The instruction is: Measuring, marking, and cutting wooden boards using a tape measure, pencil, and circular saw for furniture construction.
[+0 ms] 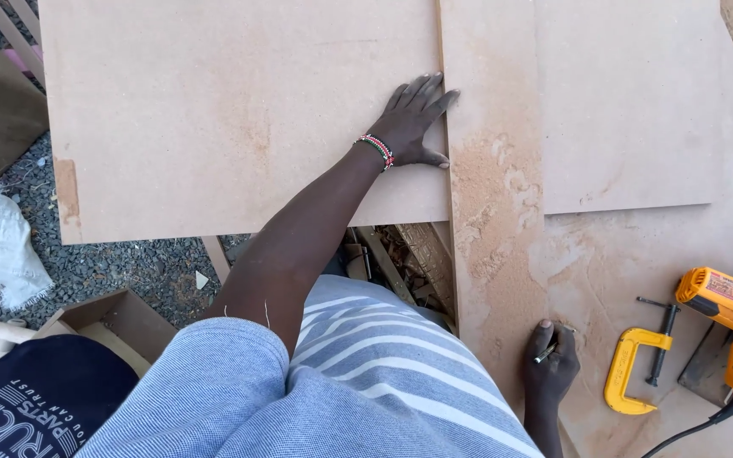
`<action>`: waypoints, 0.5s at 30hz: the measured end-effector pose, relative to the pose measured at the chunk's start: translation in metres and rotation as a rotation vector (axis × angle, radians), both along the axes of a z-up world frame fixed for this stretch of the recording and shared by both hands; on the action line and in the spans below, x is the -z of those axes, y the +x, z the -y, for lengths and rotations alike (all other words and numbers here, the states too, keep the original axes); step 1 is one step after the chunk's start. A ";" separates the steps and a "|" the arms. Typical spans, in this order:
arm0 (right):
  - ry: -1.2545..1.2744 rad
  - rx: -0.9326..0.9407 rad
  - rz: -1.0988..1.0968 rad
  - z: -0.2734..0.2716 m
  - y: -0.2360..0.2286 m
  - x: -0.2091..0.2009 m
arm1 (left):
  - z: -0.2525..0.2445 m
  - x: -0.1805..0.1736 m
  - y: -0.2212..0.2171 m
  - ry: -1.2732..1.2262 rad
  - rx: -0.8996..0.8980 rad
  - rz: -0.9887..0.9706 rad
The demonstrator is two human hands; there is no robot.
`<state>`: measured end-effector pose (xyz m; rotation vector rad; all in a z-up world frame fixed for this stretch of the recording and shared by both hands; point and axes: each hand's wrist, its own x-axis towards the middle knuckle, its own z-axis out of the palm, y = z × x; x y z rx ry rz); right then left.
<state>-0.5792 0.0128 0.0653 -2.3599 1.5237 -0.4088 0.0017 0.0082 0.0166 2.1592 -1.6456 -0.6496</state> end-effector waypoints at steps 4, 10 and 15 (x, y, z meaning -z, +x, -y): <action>0.004 0.017 -0.013 0.003 -0.005 0.008 | 0.002 0.008 0.002 -0.014 0.005 0.014; -0.053 -0.005 -0.013 0.004 -0.012 0.015 | 0.001 0.013 0.000 -0.039 0.012 0.054; -0.031 -0.007 0.005 0.007 -0.012 0.015 | 0.001 0.006 0.000 -0.016 0.005 0.033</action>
